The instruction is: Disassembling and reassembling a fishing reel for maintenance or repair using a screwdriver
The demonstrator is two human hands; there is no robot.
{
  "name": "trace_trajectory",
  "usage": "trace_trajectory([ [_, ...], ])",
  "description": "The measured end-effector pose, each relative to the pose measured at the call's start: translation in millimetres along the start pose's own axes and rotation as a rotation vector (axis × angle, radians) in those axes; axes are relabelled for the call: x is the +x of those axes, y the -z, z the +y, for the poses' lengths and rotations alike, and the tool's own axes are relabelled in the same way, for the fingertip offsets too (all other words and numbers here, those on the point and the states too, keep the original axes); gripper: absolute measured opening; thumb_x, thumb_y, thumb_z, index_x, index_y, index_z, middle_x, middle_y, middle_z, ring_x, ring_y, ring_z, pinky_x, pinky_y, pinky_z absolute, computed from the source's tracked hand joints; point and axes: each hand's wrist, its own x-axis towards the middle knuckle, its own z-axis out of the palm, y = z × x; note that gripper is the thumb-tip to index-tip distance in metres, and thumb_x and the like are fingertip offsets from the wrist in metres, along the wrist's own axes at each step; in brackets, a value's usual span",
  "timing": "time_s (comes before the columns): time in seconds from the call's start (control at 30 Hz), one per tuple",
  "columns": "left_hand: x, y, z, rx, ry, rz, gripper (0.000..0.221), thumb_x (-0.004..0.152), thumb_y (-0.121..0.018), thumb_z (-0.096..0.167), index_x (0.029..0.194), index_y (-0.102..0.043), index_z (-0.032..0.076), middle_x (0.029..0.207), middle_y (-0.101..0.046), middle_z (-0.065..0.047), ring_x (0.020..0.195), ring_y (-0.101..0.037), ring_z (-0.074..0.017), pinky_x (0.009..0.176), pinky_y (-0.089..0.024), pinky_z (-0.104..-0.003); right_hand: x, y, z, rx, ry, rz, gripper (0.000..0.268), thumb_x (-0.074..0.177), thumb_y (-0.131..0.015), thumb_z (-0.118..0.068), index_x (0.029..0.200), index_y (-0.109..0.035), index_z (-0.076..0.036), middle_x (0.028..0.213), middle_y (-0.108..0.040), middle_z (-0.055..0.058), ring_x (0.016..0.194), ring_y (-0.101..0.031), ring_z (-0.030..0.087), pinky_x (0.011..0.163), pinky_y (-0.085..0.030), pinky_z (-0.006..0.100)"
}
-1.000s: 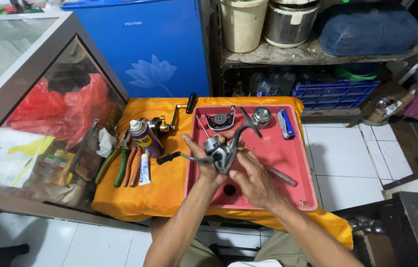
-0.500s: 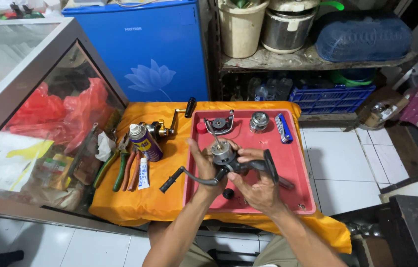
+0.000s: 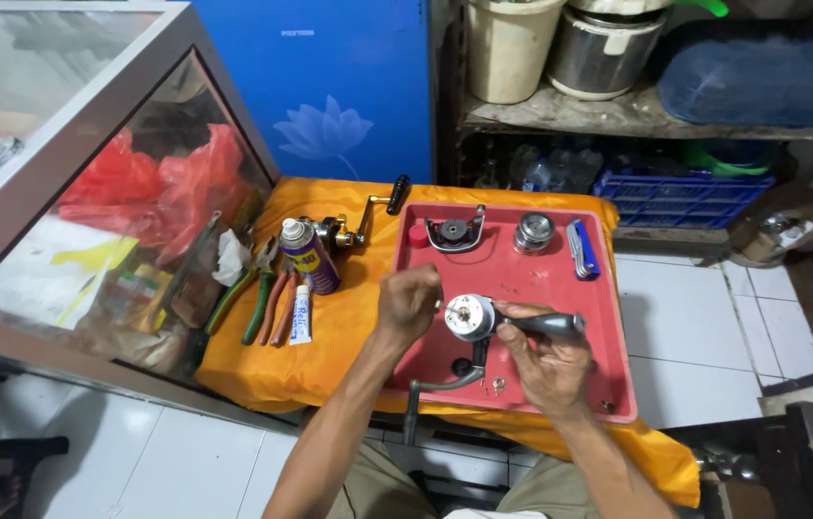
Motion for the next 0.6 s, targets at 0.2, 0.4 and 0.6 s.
trace_trajectory([
  [0.2,-39,57,-20,0.397,0.071,-0.034,0.071,0.104,-0.016,0.062,0.077,-0.069,0.023,0.059,-0.066,-0.002,0.057,-0.065,-0.0273,0.060,-0.057,-0.037,-9,17,22,0.004,-0.241,0.050,0.020,0.090,-0.074,0.001,0.108,-0.070,0.008,0.101,-0.075,0.020,0.097,-0.073,0.021,0.080,-0.063,0.031],
  [0.4,-45,125,-24,0.276,0.011,0.189,0.043,0.094,-0.042,0.001,0.133,-0.061,0.002,0.113,-0.067,-0.016,0.112,-0.063,-0.0283,0.102,-0.049,-0.039,-5,22,31,0.042,-0.312,0.076,0.021,0.092,-0.074,-0.002,0.110,-0.070,0.008,0.102,-0.075,0.020,0.089,-0.071,0.018,0.073,-0.061,0.027],
  [0.6,-41,245,-53,0.948,-0.075,0.138,0.045,0.075,-0.059,-0.009,0.117,-0.067,0.007,0.106,-0.059,-0.016,0.097,-0.058,-0.0390,0.093,-0.050,-0.046,-3,41,40,0.026,-0.391,0.101,0.023,0.091,-0.075,-0.003,0.111,-0.070,0.007,0.101,-0.076,0.018,0.086,-0.069,0.014,0.071,-0.061,0.026],
])
